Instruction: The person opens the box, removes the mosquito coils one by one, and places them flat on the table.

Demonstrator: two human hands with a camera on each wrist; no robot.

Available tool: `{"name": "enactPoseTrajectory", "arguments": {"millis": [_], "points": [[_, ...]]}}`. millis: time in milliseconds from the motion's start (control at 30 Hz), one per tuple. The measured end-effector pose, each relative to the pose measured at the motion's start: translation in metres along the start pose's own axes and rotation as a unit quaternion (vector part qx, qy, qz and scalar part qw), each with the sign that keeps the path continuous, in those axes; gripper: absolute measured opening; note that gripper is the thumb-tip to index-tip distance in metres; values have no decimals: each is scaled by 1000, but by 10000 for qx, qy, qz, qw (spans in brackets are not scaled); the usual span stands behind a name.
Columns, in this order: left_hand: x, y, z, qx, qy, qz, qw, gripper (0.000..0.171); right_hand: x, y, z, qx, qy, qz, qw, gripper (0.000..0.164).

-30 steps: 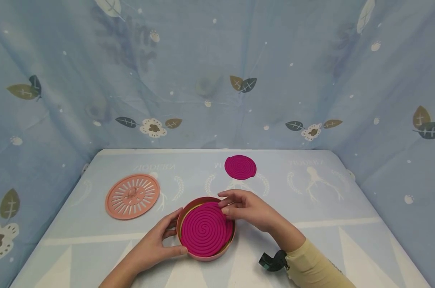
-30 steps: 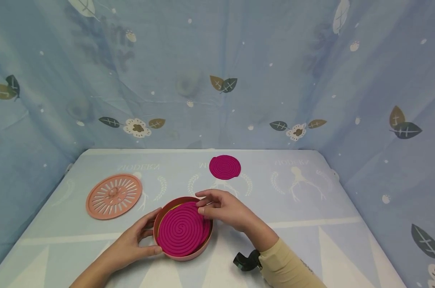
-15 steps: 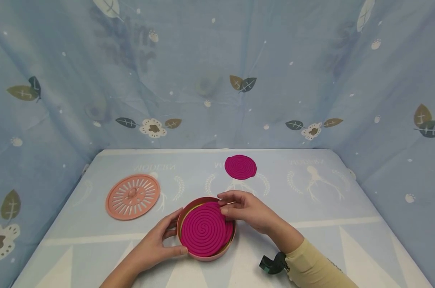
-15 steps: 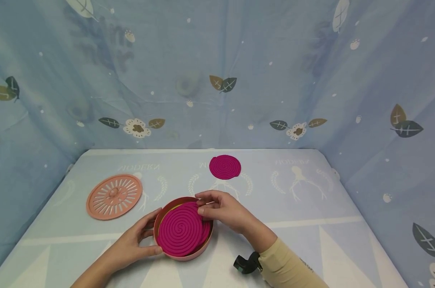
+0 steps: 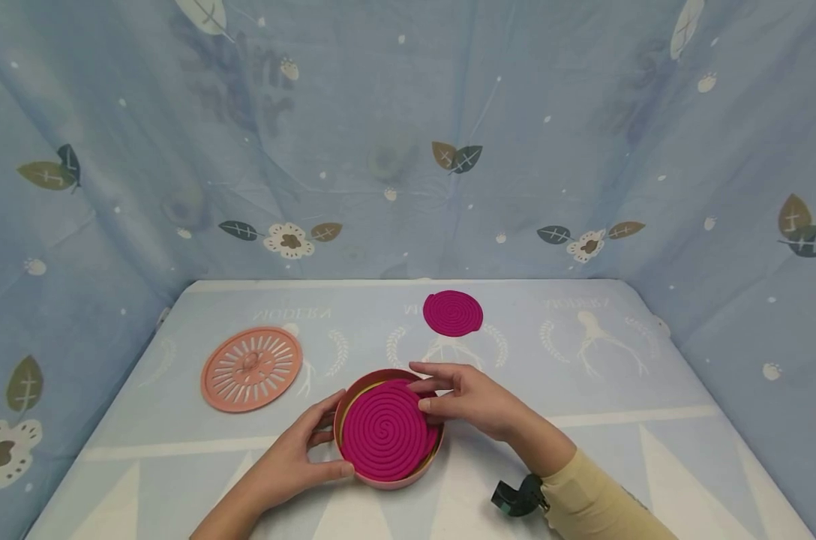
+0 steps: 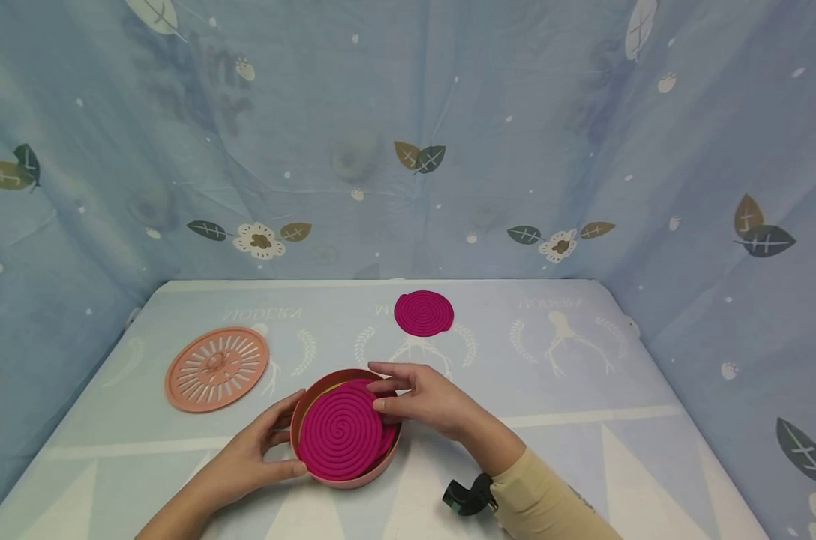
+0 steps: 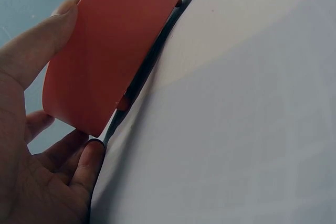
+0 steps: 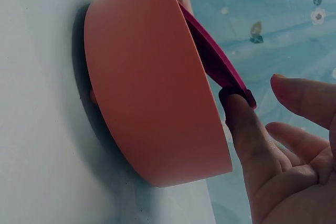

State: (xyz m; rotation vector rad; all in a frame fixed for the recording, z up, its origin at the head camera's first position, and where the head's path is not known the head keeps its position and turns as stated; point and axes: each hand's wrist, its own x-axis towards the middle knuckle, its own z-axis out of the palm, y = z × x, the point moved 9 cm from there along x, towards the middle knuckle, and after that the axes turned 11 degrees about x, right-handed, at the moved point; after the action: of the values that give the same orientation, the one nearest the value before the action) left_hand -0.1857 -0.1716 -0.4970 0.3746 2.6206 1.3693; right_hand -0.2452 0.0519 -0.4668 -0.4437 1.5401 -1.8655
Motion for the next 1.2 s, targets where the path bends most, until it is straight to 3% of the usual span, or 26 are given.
{"name": "enactPoseTrajectory", "arguments": {"millis": [200,633,1200], "points": [[0,-1,1,-11,-26,-107,9999,101,-3,3,-1,-12,0,134,9999,67],[0,-1,1,-1,-40,-109,9999,102,-6,9,6,-383,-142,380,9984,57],[1,-1,0,40,-55,-124,9999,103,-4,12,3,-594,115,286,9978,50]]}}
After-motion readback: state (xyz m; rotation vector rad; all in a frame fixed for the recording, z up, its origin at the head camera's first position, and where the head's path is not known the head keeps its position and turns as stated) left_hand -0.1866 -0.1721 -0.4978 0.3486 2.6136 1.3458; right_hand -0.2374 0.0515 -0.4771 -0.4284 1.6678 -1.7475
